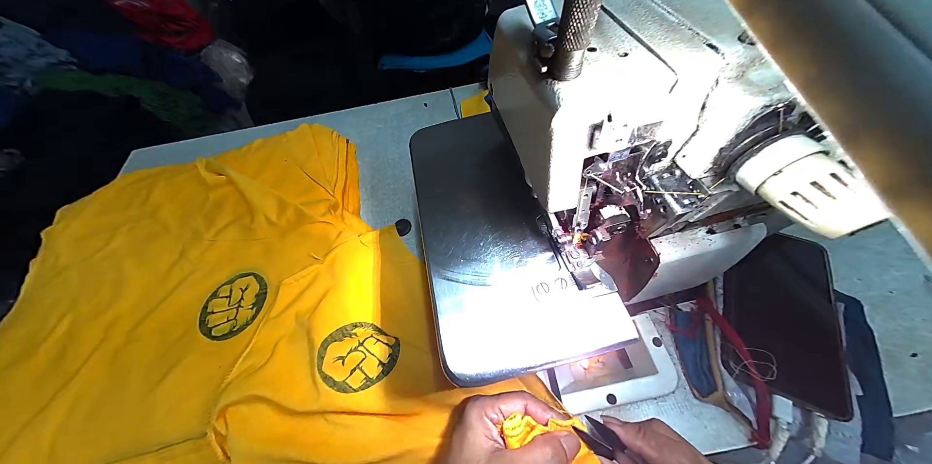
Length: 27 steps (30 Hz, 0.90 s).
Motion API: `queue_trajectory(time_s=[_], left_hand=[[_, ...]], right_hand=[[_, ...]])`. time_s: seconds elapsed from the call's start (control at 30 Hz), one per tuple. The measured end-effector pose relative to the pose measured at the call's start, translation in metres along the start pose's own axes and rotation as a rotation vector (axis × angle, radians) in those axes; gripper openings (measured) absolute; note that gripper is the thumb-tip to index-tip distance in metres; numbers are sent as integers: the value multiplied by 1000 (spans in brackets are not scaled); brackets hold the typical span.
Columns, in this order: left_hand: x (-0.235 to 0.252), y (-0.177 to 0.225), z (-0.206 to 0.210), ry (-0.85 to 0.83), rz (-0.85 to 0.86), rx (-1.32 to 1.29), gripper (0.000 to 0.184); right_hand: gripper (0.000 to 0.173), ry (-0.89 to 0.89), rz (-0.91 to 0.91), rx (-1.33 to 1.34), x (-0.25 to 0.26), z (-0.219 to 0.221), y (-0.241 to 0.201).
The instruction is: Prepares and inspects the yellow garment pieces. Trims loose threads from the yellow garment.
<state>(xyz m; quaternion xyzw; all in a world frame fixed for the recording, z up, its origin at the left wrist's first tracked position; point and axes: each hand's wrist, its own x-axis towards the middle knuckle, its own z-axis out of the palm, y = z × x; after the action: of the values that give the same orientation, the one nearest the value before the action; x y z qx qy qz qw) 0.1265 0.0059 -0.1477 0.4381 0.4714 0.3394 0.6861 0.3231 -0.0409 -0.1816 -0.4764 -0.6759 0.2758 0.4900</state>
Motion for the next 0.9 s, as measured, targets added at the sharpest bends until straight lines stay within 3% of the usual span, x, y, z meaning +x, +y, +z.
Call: queue_trajectory(time_s=[0.23, 0.47, 0.7, 0.8, 0.9], left_hand=[[2, 0, -4, -81, 16, -36, 11], [6, -2, -12, -190, 21, -73, 9], [5, -3, -10, -188, 44, -78, 9], [5, -5, -9, -154, 57, -82, 8], [4, -3, -8, -144, 56, -88, 10]], right_hand=[[17, -35, -106, -94, 2, -7, 6], [13, -78, -163, 23, 11, -15, 17], [22, -4, 153, 444, 10, -8, -2], [25, 65, 228, 389, 10, -7, -7], [20, 30, 191, 234, 12, -13, -9]])
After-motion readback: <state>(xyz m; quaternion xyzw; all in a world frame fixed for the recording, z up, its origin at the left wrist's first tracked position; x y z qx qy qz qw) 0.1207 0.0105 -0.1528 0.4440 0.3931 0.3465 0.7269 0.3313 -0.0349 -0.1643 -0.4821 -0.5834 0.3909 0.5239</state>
